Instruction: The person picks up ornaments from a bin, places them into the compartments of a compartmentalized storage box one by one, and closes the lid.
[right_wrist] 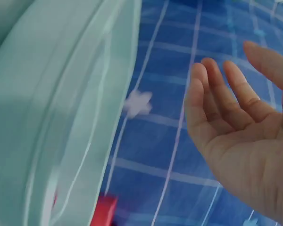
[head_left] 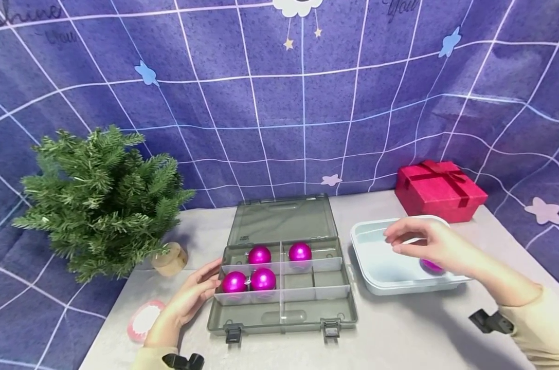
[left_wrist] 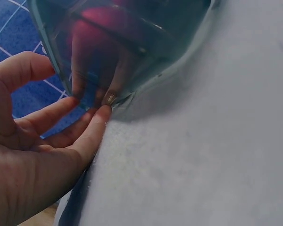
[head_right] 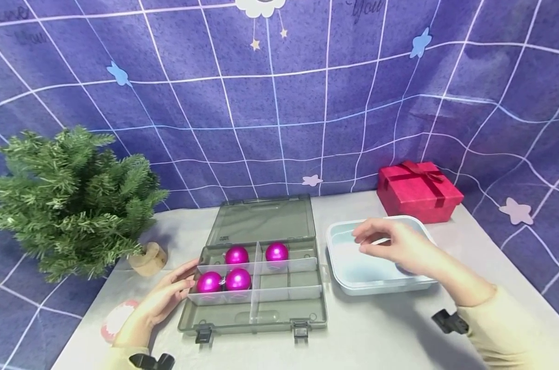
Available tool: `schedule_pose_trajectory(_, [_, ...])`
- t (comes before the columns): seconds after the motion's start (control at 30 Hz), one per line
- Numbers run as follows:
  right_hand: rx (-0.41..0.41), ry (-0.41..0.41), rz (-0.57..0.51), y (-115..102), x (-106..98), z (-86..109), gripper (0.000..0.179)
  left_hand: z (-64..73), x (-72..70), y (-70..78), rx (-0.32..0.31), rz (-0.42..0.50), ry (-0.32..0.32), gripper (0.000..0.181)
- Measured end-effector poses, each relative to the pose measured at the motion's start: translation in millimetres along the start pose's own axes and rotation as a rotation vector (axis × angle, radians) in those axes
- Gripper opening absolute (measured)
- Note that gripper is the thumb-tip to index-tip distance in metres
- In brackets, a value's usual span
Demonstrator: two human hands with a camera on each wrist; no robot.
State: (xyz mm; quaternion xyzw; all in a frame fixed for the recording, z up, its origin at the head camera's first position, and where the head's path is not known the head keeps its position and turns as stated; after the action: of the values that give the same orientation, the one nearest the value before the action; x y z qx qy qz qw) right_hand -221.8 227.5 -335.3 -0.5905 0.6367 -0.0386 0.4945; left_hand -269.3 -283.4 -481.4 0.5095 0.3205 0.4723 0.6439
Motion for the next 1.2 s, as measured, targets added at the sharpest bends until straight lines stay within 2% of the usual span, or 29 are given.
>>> schedule_pose_trajectory(0.27, [0.2,-0.038,0.136,43.9,-29.7,38.9,0.025,2.4,1.1,0.2,-0.006,-0.001,-0.016,0.071])
schedule_pose_trajectory(0.37, [0.262,-0.07,0.225,53.8,-32.5,45.7,0.026,3.2,0.5,-0.9,-0.009,0.002,-0.009,0.07])
schedule_pose_trajectory(0.53, [0.346,-0.107,0.296,64.3,-29.9,53.2,0.029,2.8,-0.2,-1.6,-0.01,0.006,0.0,0.07])
schedule_pose_trajectory(0.8, [0.383,-0.135,0.266,74.5,-21.1,60.2,0.031,1.8,-1.2,-2.0,-0.013,-0.006,0.004,0.069])
schedule_pose_trajectory(1.03, [0.434,-0.165,0.083,82.7,-7.6,63.6,0.038,1.8,-1.3,-1.3,-0.021,-0.019,0.016,0.071])
schedule_pose_trajectory(1.2, [0.403,-0.16,0.12,83.8,-4.4,59.1,0.037,1.6,-1.5,-1.0,-0.02,-0.026,0.024,0.071])
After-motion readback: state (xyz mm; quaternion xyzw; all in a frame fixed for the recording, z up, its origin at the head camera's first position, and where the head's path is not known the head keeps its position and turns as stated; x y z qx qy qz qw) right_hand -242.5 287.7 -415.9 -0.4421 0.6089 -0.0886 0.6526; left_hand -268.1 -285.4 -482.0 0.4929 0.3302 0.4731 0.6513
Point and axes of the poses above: each hand's wrist, its own z-axis away from the middle knuckle, its own x-axis out of the palm, y = z × x, the point moved 5 cm from there along -z, towards the middle knuckle, and after that the axes turned 11 degrees about -x, right-handed, at the moved point
